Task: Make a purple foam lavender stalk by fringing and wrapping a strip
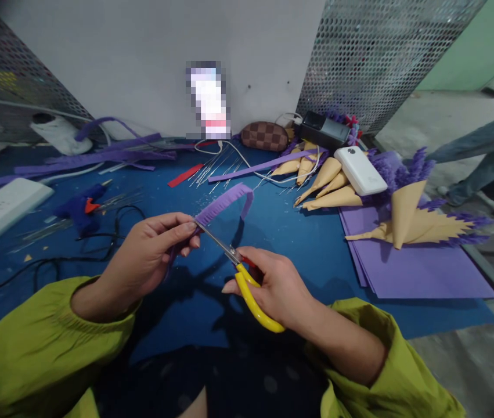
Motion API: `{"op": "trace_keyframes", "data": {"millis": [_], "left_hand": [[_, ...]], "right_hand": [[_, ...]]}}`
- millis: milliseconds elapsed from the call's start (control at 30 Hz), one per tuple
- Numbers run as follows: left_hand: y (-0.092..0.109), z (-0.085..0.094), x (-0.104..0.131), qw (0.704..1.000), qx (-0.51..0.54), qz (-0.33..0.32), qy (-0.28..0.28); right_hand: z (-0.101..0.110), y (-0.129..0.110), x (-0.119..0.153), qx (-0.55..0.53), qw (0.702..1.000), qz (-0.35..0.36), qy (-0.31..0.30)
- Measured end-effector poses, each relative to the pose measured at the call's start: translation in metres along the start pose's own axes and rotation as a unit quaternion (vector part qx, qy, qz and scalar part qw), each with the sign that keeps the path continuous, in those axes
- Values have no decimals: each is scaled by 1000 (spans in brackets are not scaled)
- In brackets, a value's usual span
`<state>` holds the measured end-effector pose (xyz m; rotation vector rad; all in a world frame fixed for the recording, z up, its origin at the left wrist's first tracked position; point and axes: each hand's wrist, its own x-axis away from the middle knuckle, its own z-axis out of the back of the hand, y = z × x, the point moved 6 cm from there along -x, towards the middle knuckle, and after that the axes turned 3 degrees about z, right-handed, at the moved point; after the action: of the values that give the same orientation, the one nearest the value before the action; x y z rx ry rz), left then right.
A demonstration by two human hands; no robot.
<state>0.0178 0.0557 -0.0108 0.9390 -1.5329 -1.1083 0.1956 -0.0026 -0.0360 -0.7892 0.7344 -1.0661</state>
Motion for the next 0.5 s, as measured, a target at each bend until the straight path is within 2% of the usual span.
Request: {"op": "trace_keyframes", "data": {"millis": [500], "left_hand": [[-1,5,0,1000,12,0,2]], "right_hand": [[-3,0,-3,-38,999,-8,0]]}}
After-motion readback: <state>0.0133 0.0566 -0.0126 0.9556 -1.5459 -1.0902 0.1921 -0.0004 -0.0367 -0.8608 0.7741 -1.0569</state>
